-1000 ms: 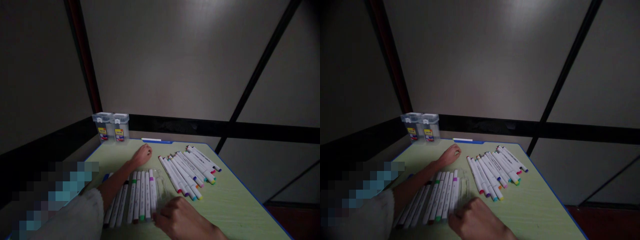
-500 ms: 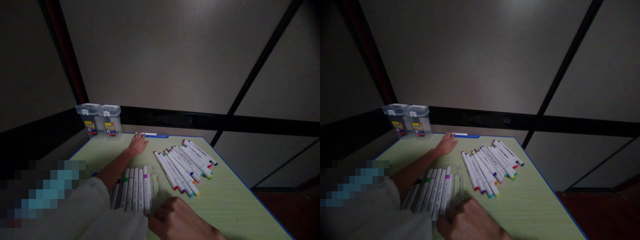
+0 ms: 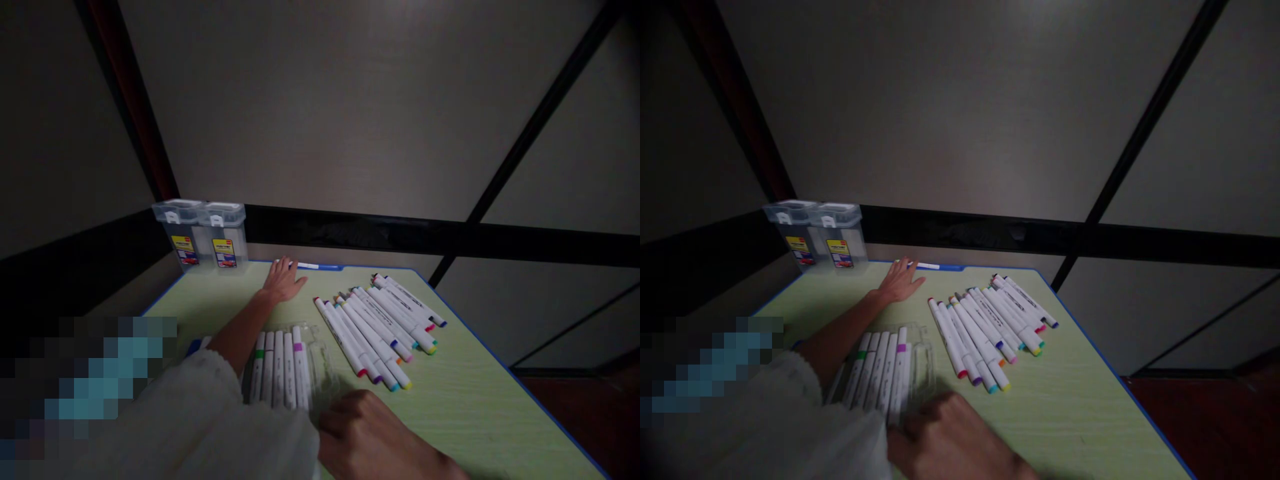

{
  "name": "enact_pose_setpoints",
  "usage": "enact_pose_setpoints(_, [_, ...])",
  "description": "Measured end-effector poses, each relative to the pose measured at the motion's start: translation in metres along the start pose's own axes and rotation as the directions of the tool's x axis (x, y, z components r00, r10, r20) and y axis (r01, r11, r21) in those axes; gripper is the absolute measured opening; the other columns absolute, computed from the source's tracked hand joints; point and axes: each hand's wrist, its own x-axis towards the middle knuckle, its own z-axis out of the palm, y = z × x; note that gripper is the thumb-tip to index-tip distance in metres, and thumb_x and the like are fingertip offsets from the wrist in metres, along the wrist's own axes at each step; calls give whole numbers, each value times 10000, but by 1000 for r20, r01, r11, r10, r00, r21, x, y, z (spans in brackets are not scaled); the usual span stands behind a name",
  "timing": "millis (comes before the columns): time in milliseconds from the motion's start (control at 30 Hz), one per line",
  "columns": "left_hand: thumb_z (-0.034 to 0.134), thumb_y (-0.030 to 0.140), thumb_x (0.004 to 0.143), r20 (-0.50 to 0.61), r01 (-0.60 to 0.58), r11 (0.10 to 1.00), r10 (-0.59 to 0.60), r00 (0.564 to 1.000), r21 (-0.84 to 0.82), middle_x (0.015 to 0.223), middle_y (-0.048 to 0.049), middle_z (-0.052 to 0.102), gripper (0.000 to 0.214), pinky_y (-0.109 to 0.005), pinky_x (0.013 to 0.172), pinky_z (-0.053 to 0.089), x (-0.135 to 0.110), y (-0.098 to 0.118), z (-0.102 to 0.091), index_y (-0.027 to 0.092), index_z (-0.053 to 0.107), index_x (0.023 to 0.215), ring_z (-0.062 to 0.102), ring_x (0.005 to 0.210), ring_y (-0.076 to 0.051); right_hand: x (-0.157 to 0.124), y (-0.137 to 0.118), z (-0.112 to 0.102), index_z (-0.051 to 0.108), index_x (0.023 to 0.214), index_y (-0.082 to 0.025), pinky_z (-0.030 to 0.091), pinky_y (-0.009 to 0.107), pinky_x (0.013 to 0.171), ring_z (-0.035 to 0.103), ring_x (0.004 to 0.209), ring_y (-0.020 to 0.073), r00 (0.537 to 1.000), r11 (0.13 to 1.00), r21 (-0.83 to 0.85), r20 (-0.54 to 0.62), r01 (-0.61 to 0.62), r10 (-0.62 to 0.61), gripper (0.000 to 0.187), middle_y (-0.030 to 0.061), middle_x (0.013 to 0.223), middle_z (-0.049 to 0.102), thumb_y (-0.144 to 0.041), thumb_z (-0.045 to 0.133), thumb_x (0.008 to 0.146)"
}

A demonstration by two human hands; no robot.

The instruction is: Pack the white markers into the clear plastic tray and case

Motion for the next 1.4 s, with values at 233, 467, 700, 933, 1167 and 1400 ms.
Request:
enact_pose_setpoints(233, [416, 422, 863, -41, -7, 1000, 7, 999, 10, 1234, -166, 455, 512, -413, 1051, 190, -2, 2, -5, 86, 420, 1249, 413, 1189, -273, 1, -1, 2, 532, 740, -183, 156, 310, 421, 411, 446, 114, 1000, 1000, -1, -1, -8, 8, 143, -35, 560, 544, -186, 471, 869])
enact_pose_setpoints(467, [503, 310, 868, -112, -11, 999, 16, 994, 43, 1170, -93, 508, 315, -442, 866, 438, -7, 5, -12, 145, 497, 1136, 521, 1029, -226, 0, 0, 3, 521, 763, -187, 164, 309, 416, 441, 444, 112, 1000, 1000, -15, -19, -10, 10, 159, -37, 569, 555, -193, 427, 891])
enact_pose_setpoints(700, [500, 292, 873, -83, -79, 996, 82, 993, 43, 1122, -82, 536, 279, -398, 802, 484, -11, 14, -22, 150, 510, 1113, 557, 954, -197, 2, -1, 0, 521, 751, -188, 183, 314, 409, 467, 453, 103, 1000, 1000, -24, 10, -19, 19, 120, -46, 571, 561, -177, 466, 858])
enact_pose_setpoints(933, [502, 264, 872, -62, -24, 999, 22, 998, -36, 1126, -85, 536, 242, -420, 850, 453, -19, 30, -42, 145, 532, 1080, 536, 1001, -210, 2, -3, -3, 532, 808, -176, 200, 302, 430, 503, 485, 111, 999, 999, -29, 43, -24, 26, 46, -30, 616, 599, -154, 495, 824])
enact_pose_setpoints(1167, [367, 26, 830, -101, 49, 956, -81, 992, -289, 1016, -132, 555, 270, -399, 877, 411, -43, 52, -86, 106, 588, 962, 506, 1020, -272, 2, -4, -8, 518, 792, -181, 220, 311, 436, 499, 471, 112, 998, 997, -60, 44, -39, 41, 136, -29, 612, 591, -165, 423, 889])
enact_pose_setpoints(1400, [494, 61, 726, -31, 62, 735, -112, 993, -675, 867, -48, 593, 173, -301, 780, 459, -89, 62, -114, 131, 565, 867, 562, 826, -174, 2, -4, -11, 512, 821, -178, 209, 325, 441, 500, 490, 103, 998, 998, -47, 41, -38, 40, 148, -26, 643, 600, -163, 391, 906])
